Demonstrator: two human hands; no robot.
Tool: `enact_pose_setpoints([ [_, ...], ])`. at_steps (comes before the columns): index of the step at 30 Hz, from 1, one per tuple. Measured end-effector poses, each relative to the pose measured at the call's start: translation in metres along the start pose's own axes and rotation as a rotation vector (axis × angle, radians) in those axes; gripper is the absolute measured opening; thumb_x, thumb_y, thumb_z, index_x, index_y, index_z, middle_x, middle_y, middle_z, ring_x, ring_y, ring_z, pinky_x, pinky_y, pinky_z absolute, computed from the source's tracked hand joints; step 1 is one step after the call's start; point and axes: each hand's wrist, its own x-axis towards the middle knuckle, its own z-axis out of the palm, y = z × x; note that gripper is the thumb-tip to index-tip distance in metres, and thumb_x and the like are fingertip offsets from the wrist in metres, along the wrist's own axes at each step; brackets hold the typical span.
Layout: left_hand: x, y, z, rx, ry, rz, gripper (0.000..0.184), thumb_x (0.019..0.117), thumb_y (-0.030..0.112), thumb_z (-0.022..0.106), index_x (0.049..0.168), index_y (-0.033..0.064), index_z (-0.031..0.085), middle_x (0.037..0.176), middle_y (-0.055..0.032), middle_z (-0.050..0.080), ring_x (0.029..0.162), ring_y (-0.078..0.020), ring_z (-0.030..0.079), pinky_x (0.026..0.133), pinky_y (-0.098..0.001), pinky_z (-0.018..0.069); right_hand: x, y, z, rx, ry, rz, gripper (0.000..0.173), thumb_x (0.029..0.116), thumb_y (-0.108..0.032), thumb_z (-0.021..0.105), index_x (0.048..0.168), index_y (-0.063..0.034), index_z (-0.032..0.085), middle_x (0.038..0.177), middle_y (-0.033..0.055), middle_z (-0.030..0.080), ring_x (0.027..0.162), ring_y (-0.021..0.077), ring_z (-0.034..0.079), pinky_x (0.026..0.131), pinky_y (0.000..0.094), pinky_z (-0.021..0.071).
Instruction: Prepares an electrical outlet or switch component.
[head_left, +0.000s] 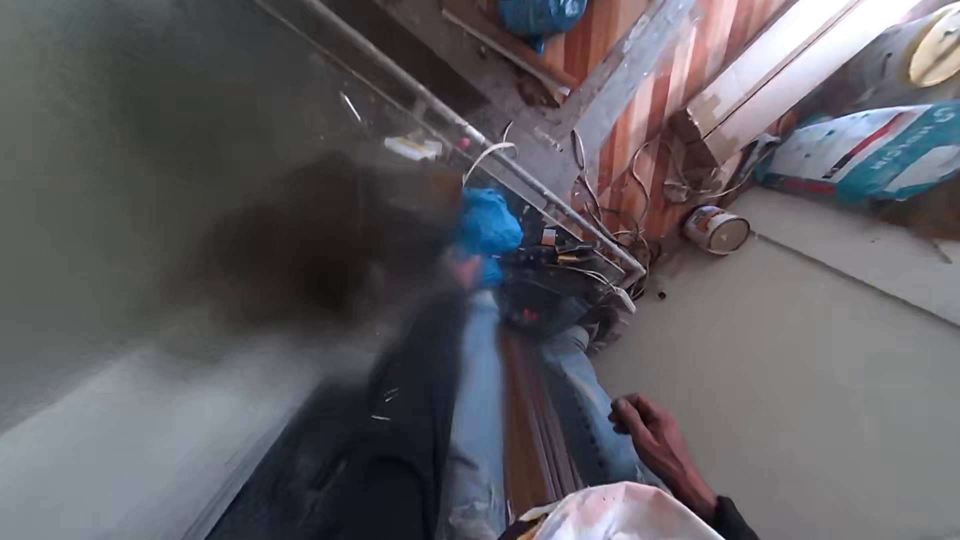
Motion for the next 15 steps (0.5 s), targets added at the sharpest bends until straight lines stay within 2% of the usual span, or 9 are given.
enact_pose_setpoints([
  [1, 0.002, -0.016, 0.016, -0.062, 0.034, 0.106, 0.052, 0.0969, 0.018, 0.070, 0.138, -0.0079, 0.053, 0.127, -0.0301, 0.064, 0.117, -0.0389, 0.065, 0.103, -0.0509, 0.0517, 0.018, -0.008, -0.001, -0.033, -0.023, -0.038, 0.030, 0.1044, -0.026, 0.051, 0.103, -0.0018, 0.069, 0.086, 0.0033, 0.073, 0.076, 0.0106, 0.072, 0.072, 0.0300, 0.0614],
  [3, -0.007, -0.016, 0.028, -0.072, -0.001, 0.182, 0.045, 0.0988, 0.016, 0.067, 0.136, -0.0073, 0.054, 0.126, -0.0291, 0.064, 0.115, -0.0382, 0.065, 0.103, -0.0508, 0.0505, 0.048, -0.033, -0.002, -0.082, -0.052, -0.125, 0.031, 0.1046, -0.025, 0.051, 0.106, 0.0006, 0.068, 0.090, 0.0056, 0.073, 0.078, 0.0117, 0.071, 0.074, 0.0312, 0.0612],
  [5, -0.018, -0.016, 0.034, -0.117, 0.072, 0.237, 0.037, 0.0981, 0.013, 0.067, 0.128, -0.0076, 0.059, 0.117, -0.0277, 0.067, 0.105, -0.0362, 0.068, 0.096, -0.0494, 0.0530, 0.075, -0.057, 0.000, -0.108, -0.056, -0.237, 0.031, 0.1040, -0.025, 0.052, 0.106, 0.0018, 0.068, 0.089, 0.0062, 0.072, 0.078, 0.0110, 0.070, 0.074, 0.0312, 0.0607],
  [8, -0.020, -0.023, 0.027, -0.214, 0.151, 0.265, 0.029, 0.0998, 0.011, 0.063, 0.121, -0.0078, 0.064, 0.109, -0.0235, 0.070, 0.096, -0.0287, 0.069, 0.091, -0.0433, 0.0554, 0.113, -0.087, 0.009, -0.167, -0.052, -0.365, 0.029, 0.1019, -0.025, 0.055, 0.102, -0.0011, 0.070, 0.085, 0.0046, 0.071, 0.075, 0.0092, 0.069, 0.072, 0.0305, 0.0594],
  [11, -0.009, -0.023, 0.009, -0.303, 0.245, 0.220, 0.027, 0.1017, 0.016, 0.062, 0.118, -0.0055, 0.066, 0.108, -0.0199, 0.071, 0.097, -0.0234, 0.069, 0.093, -0.0405, 0.0543, 0.152, -0.114, 0.034, -0.239, -0.105, -0.367, 0.020, 0.0982, -0.020, 0.065, 0.104, -0.0014, 0.070, 0.086, 0.0090, 0.070, 0.075, 0.0164, 0.066, 0.073, 0.0394, 0.0565],
  [13, 0.003, -0.018, -0.002, -0.384, 0.322, 0.174, 0.028, 0.1019, 0.020, 0.062, 0.117, -0.0038, 0.067, 0.106, -0.0179, 0.071, 0.096, -0.0212, 0.068, 0.091, -0.0402, 0.0545, 0.180, -0.121, 0.062, -0.230, -0.153, -0.328, 0.027, 0.0954, -0.022, 0.072, 0.114, -0.0030, 0.068, 0.095, 0.0128, 0.071, 0.080, 0.0234, 0.069, 0.075, 0.0467, 0.0579],
  [14, 0.007, -0.015, -0.008, -0.433, 0.330, 0.138, 0.029, 0.1034, 0.022, 0.060, 0.118, -0.0028, 0.067, 0.107, -0.0169, 0.070, 0.097, -0.0205, 0.068, 0.092, -0.0403, 0.0546, 0.189, -0.119, 0.078, -0.174, -0.174, -0.296, 0.039, 0.0933, -0.024, 0.075, 0.125, -0.0049, 0.063, 0.104, 0.0155, 0.071, 0.086, 0.0281, 0.070, 0.076, 0.0503, 0.0588],
  [15, 0.009, -0.009, -0.014, -0.485, 0.314, 0.087, 0.032, 0.1057, 0.024, 0.057, 0.121, -0.0022, 0.066, 0.110, -0.0175, 0.069, 0.100, -0.0219, 0.067, 0.093, -0.0426, 0.0539, 0.196, -0.116, 0.093, -0.092, -0.207, -0.247, 0.059, 0.0911, -0.027, 0.078, 0.141, -0.0101, 0.052, 0.120, 0.0172, 0.068, 0.096, 0.0328, 0.070, 0.079, 0.0532, 0.0594],
])
